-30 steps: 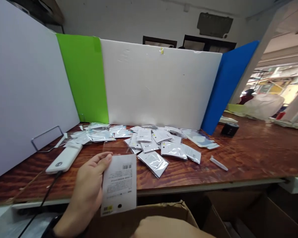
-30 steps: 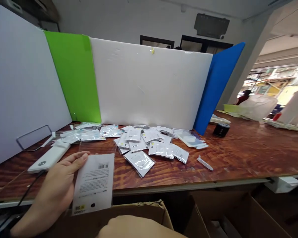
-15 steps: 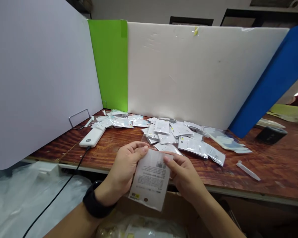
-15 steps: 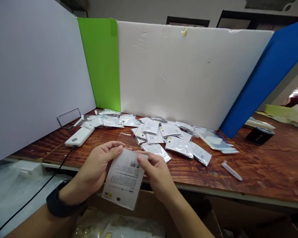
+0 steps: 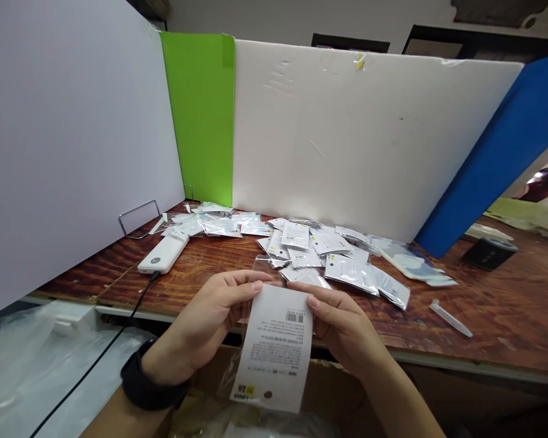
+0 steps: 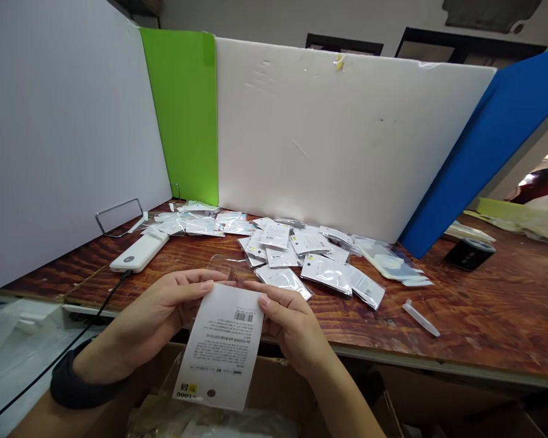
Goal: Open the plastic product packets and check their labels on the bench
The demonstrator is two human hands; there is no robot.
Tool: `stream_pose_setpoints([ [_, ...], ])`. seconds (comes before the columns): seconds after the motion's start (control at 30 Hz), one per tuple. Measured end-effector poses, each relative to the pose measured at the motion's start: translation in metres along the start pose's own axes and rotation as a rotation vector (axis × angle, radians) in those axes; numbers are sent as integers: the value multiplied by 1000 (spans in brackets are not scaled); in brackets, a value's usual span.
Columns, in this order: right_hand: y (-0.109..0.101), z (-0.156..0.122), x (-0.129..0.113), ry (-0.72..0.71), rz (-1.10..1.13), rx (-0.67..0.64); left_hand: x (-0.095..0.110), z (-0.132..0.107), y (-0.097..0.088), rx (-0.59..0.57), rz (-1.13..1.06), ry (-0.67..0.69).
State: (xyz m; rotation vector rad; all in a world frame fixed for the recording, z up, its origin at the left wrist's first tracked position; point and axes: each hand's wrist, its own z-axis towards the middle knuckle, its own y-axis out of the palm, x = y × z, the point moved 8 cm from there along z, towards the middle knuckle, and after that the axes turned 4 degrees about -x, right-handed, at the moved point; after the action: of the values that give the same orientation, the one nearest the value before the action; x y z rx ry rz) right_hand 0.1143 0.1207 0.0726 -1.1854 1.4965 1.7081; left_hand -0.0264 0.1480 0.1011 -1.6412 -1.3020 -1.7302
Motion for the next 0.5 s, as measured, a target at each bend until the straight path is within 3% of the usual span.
stream_pose_setpoints([
  [0.2,0,1,-1,-44,-44,9,4,-4,-4,79,33,52],
  [0.5,-1,-7,-19,-292,-213,31,15,-9,-2,78,-9,172],
])
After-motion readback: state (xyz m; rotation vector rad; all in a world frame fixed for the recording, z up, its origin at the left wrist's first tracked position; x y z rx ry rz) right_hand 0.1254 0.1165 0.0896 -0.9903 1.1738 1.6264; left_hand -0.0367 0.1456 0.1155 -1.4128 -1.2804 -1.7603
